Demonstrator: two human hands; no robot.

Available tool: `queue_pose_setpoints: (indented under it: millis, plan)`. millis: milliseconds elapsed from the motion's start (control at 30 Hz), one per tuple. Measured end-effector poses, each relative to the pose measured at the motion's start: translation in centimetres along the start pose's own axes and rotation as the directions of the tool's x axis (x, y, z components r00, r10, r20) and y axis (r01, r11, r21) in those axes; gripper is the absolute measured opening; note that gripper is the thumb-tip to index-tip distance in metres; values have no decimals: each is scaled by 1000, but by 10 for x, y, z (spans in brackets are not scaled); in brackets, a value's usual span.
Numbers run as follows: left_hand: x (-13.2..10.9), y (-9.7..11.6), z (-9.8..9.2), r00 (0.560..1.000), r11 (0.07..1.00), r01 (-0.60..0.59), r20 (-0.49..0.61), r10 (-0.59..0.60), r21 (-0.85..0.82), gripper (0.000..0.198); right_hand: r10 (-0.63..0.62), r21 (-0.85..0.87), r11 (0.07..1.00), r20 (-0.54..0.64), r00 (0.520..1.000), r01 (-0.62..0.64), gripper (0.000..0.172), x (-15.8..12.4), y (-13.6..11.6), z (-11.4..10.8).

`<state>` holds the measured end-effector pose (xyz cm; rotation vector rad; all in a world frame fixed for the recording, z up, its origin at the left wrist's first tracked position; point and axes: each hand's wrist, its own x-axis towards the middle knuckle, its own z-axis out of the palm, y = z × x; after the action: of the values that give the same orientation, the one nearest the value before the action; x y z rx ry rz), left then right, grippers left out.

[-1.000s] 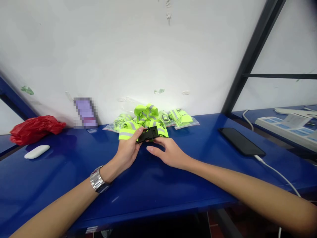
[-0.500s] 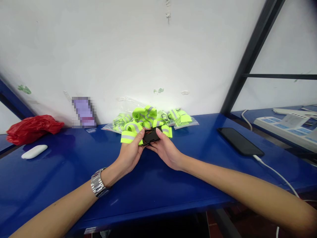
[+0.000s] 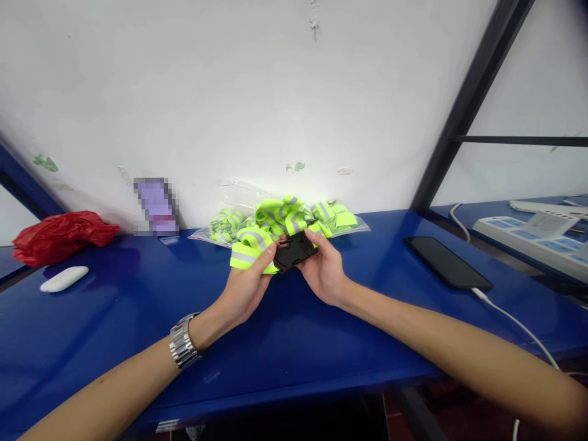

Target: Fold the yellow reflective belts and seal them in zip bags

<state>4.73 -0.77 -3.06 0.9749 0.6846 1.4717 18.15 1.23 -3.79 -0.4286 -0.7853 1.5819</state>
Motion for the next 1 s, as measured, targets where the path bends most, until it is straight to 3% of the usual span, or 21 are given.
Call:
queue_pose_setpoints:
  millis: [100,200,267,333,433,500,633,833,1000]
  plan:
    - [1,5,1,999,1000,-12,-32,11,-28,40,104,-61,994,216,971,-93,37,-1,-2,-2]
    - [2,5,-1,999,999,32,-29,-33,-32,40,246,-99,969,260,934,-228,46,-4,-1,-2]
    - [2,3,-3,997,997,64,-34,-65,-35,38,265,-87,964,216,940,-252,49,-5,0,-2]
    - [2,1,-4,995,996,84,-43,-86,-40,37,193,-77,980,137,971,-184,52,-5,-1,-1]
    - [2,0,-4,995,996,88,-45,-89,-10,41,61,-73,996,18,998,-60,35,-4,-3,0]
    - [0,-1,-4,997,996,78,-24,-77,37,45,41,-60,997,-37,998,-43,24,-4,-4,2]
    - [-1,-4,-8,995,989,56,70,-67,139,46,8,-76,997,-152,988,-20,22,-4,-4,2]
    - [7,-14,-18,994,962,-102,52,92,254,46,-53,-238,971,-187,981,7,21,2,-4,-3]
    - [9,-13,-15,987,963,-139,-46,153,231,50,-109,-287,957,-236,966,38,24,5,0,-9]
